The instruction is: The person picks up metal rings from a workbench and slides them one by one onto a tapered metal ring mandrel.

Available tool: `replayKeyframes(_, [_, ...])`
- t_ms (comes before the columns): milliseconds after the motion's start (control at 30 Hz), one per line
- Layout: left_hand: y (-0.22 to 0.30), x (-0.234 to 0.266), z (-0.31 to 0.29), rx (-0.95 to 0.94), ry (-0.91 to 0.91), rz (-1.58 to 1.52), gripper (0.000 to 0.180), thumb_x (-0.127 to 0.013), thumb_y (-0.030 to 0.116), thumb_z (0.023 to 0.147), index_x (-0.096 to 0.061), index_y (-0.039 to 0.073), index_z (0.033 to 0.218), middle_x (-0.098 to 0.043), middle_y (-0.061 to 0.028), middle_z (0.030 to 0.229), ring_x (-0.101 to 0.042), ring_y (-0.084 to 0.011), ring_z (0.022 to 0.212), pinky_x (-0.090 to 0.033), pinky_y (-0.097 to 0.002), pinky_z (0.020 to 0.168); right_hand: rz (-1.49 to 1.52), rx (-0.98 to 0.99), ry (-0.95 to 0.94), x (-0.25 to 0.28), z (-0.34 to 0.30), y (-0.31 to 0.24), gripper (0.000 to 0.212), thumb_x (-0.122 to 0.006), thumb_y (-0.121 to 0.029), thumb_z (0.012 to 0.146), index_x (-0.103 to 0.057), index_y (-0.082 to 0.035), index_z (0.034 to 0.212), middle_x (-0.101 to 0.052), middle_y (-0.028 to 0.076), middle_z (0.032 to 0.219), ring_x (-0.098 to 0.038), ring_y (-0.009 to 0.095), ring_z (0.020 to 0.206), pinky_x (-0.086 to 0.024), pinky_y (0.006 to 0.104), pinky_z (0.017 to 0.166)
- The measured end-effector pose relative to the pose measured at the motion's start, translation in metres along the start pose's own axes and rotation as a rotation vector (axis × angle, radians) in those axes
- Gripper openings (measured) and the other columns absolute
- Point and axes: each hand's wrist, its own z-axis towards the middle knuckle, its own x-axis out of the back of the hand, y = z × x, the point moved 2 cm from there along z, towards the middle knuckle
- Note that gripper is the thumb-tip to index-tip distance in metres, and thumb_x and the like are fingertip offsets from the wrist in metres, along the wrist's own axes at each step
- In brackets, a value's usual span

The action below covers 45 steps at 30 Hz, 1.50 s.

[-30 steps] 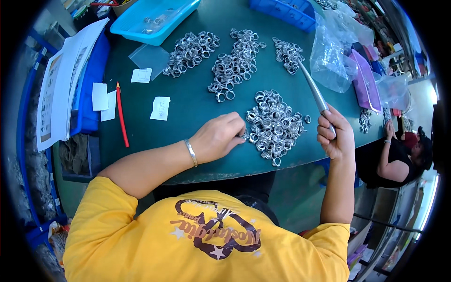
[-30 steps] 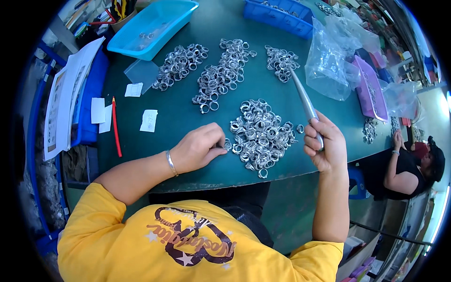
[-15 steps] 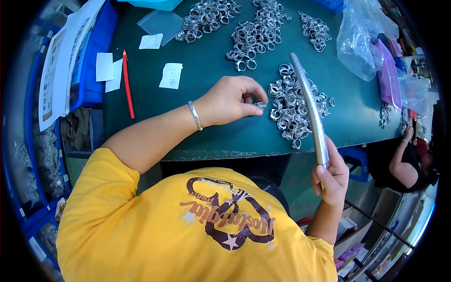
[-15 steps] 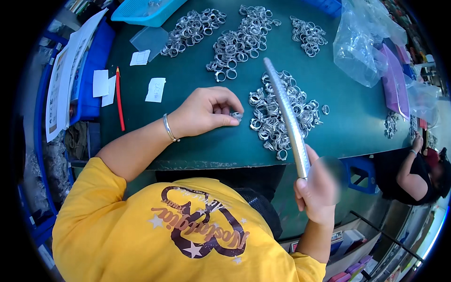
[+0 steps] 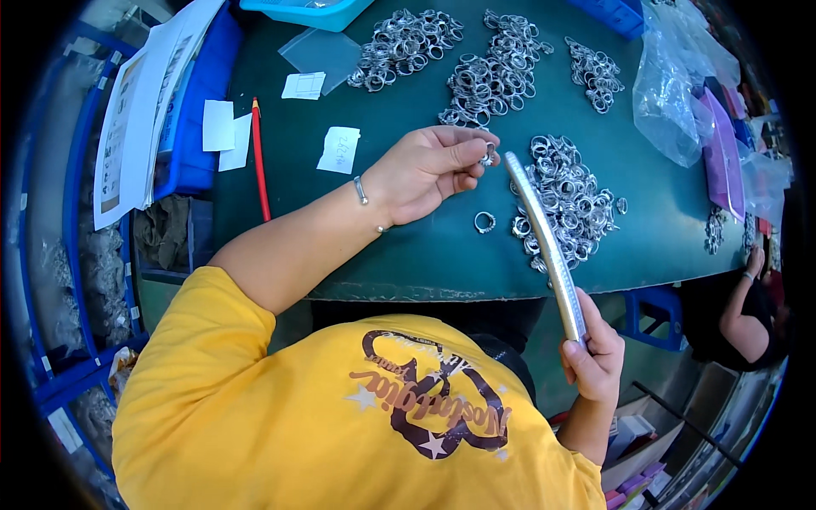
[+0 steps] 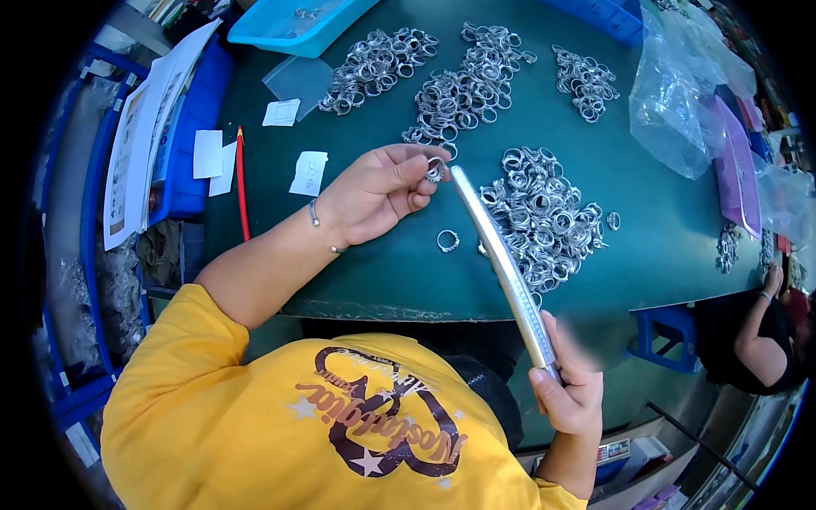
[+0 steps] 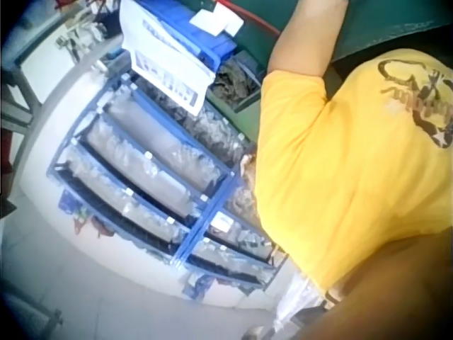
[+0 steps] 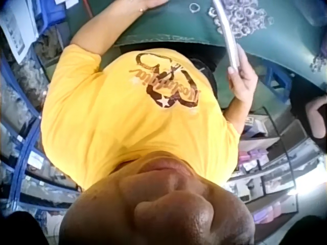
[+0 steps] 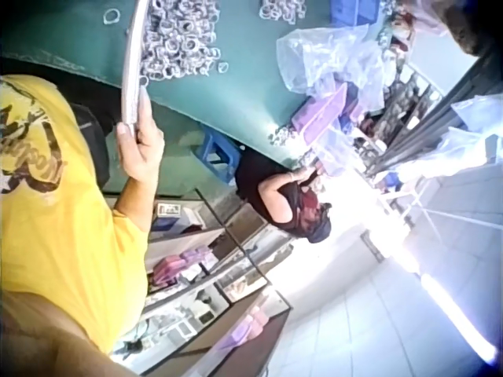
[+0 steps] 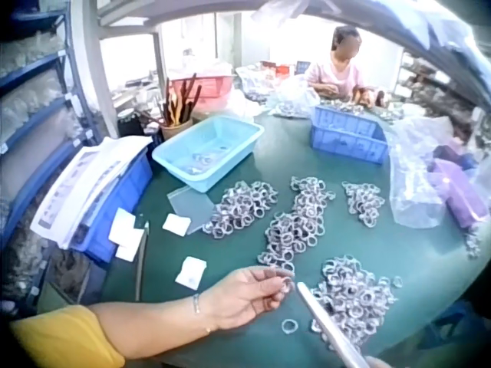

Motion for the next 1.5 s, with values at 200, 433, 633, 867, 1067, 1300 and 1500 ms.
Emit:
replayKeyframes(200, [-0.009, -0.019, -0.010, -0.008, -0.181, 0.476, 0.024, -0.068, -0.003, 0.069, -0.065, -0.001, 0.092, -0.060, -0.0099, 0.090, -0.057, -0.0143, 0.076, -0.047, -0.0232, 0.068, -0.237, 0.127, -0.094, -0.014, 0.015, -0.003, 0.055, -0.059, 0.003, 0.071, -0.046, 0.005, 0.124, -0.056, 0.008, 0.073, -0.052, 0.011, 0.060, -0.040, 0.0206, 0.059])
replayKeyframes(433, [-0.009, -0.023, -0.014, -0.061, -0.238, 0.560, 0.028, -0.076, 0.000, 0.060, -0.068, 0.002, 0.086, -0.060, -0.0084, 0.088, -0.058, -0.0147, 0.078, -0.047, -0.0222, 0.068, -0.353, 0.313, -0.087, -0.022, 0.025, -0.005, 0.055, -0.059, 0.003, 0.072, -0.045, 0.002, 0.126, -0.054, 0.011, 0.069, -0.055, 0.018, 0.056, -0.042, 0.0231, 0.057])
replayKeyframes(633, [-0.007, -0.029, -0.019, -0.103, -0.278, 0.617, 0.026, -0.074, 0.000, 0.063, -0.066, 0.001, 0.088, -0.060, -0.0079, 0.087, -0.058, -0.0142, 0.074, -0.047, -0.0236, 0.067, -0.339, 0.341, -0.088, -0.021, 0.021, -0.001, 0.055, -0.059, 0.003, 0.072, -0.045, 0.002, 0.126, -0.055, 0.009, 0.068, -0.053, 0.014, 0.052, -0.041, 0.0227, 0.053])
replayKeyframes(867, [0.047, -0.005, 0.000, -0.712, 0.207, 0.920, 0.025, -0.069, 0.002, 0.072, -0.059, -0.001, 0.095, -0.058, -0.0078, 0.090, -0.057, -0.0110, 0.068, -0.047, -0.0229, 0.062, 0.261, -0.089, 0.136, 0.005, -0.012, 0.019, 0.057, -0.055, 0.001, 0.076, -0.038, 0.006, 0.130, -0.053, 0.002, 0.065, -0.040, 0.002, 0.039, -0.031, 0.0164, 0.035])
replayKeyframes(1067, [0.047, -0.005, 0.020, -0.737, 0.170, 1.674, 0.020, -0.072, 0.006, 0.068, -0.063, 0.003, 0.087, -0.055, -0.0062, 0.088, -0.057, -0.0131, 0.064, -0.047, -0.0240, 0.060, 0.245, -0.042, 0.217, 0.000, -0.013, 0.021, 0.056, -0.055, -0.003, 0.080, -0.035, 0.004, 0.132, -0.051, 0.001, 0.063, -0.039, 0.002, 0.039, -0.030, 0.0150, 0.037])
replayKeyframes(1300, [0.001, -0.038, -0.008, -0.500, -0.318, 1.681, 0.021, -0.074, 0.016, 0.068, -0.058, 0.004, 0.075, -0.052, -0.0071, 0.076, -0.053, -0.0193, 0.066, -0.046, -0.0277, 0.059, 0.182, -0.042, 0.214, 0.003, -0.015, 0.023, 0.056, -0.056, -0.003, 0.079, -0.037, 0.002, 0.132, -0.052, 0.001, 0.066, -0.041, 0.002, 0.040, -0.031, 0.0150, 0.037])
replayKeyframes(1500, [-0.006, -0.025, -0.008, -0.387, -0.066, 1.420, 0.006, -0.065, 0.003, 0.074, -0.061, 0.001, 0.078, -0.055, -0.0060, 0.081, -0.056, -0.0137, 0.065, -0.048, -0.0235, 0.060, 0.115, -0.041, 0.149, -0.002, -0.010, 0.017, 0.055, -0.055, -0.001, 0.077, -0.040, 0.003, 0.130, -0.052, 0.000, 0.067, -0.042, 0.001, 0.042, -0.032, 0.0157, 0.038])
